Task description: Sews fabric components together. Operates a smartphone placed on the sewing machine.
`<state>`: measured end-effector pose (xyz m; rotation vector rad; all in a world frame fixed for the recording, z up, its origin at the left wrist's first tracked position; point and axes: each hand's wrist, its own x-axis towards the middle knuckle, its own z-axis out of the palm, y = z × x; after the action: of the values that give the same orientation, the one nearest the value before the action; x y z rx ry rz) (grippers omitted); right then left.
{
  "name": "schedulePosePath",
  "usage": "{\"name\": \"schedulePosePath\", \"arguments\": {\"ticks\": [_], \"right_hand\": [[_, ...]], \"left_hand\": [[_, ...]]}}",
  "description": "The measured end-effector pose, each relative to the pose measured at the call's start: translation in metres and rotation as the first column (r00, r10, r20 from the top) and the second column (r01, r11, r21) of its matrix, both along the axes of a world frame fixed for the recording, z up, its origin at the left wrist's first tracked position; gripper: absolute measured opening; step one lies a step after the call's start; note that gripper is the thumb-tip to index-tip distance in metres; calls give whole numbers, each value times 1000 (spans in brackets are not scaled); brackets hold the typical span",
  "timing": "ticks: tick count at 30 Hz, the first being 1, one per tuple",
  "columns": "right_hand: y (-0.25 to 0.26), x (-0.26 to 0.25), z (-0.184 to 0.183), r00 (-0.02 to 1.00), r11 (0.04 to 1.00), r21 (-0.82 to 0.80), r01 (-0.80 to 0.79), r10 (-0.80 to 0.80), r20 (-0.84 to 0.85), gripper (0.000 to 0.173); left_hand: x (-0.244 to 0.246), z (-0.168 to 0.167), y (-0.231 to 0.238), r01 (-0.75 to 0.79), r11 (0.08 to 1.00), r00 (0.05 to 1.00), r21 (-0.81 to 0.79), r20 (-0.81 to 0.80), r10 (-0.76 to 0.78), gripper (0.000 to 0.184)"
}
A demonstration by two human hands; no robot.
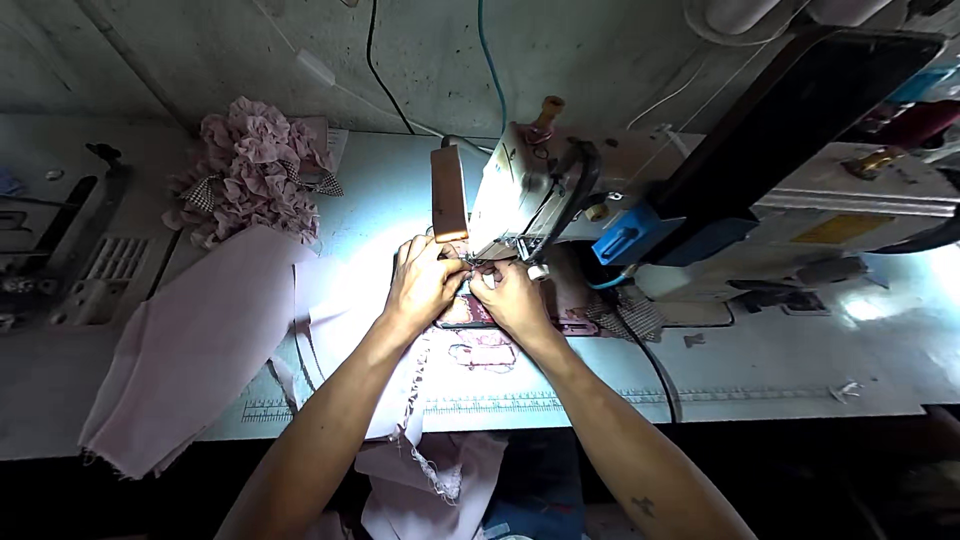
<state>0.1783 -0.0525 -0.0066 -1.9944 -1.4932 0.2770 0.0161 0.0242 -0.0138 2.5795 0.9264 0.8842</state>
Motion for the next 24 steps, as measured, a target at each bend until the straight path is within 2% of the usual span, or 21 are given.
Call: {"name": "schedulePosePath", "arguments": {"ticks": [4,6,9,10,11,12,13,14,15,16,17,19,20,21,22,24], "right_hand": [[2,-2,3,999,996,-92,12,-7,51,27],[-6,-1,7,1000,996,-90,3,-2,18,26],[-29,0,8,996,992,119,30,-20,-89,16],[-39,-1,8,978,981,187,52,-11,-210,14],[-49,-2,10,907,974,217,67,32,-420,14],[-59,-4,13,743,972,225,72,98,-662,15],[-70,-5,17,541,976,211,61,145,-829,19],[-80,-5,19,412,982,186,43,152,-899,21],[-87,-5,18,389,985,170,27,146,-910,19],[-93,-4,15,447,985,170,7,149,-882,15],[-96,-3,13,558,982,188,-6,159,-815,11],[-99,0,7,784,968,249,-16,167,-598,6],[-98,2,4,860,958,288,-10,155,-486,7],[-96,5,1,896,945,326,-15,157,-416,9],[-93,8,-1,886,933,359,-27,189,-424,10],[-86,12,-4,745,905,420,-72,328,-580,11]], "left_hand": [[1,-1,0,-7,1000,1000,-4,-13,7,16],[1,-3,1,-8,1000,1000,1,-17,8,16],[1,-4,2,3,1000,1000,1,-9,-3,15],[1,-4,2,11,1000,1000,-4,5,-11,15],[1,-4,2,17,1000,1000,-15,27,-16,15],[1,-3,2,25,999,998,-37,61,-23,14],[0,-2,1,29,997,995,-65,96,-23,14],[-2,0,1,27,996,992,-90,126,-15,13],[-3,2,1,22,993,989,-114,151,-5,12],[-6,5,1,11,991,987,-133,161,11,12],[-8,8,1,-5,989,988,-146,155,28,11],[-13,14,-2,-19,987,990,-158,132,40,11],[-15,16,-3,-21,987,993,-157,112,39,12],[-16,18,-2,-26,988,996,-154,76,38,14],[-17,22,1,-35,988,999,-152,30,40,16],[-22,34,8,-31,989,996,-142,-86,19,21]]}}
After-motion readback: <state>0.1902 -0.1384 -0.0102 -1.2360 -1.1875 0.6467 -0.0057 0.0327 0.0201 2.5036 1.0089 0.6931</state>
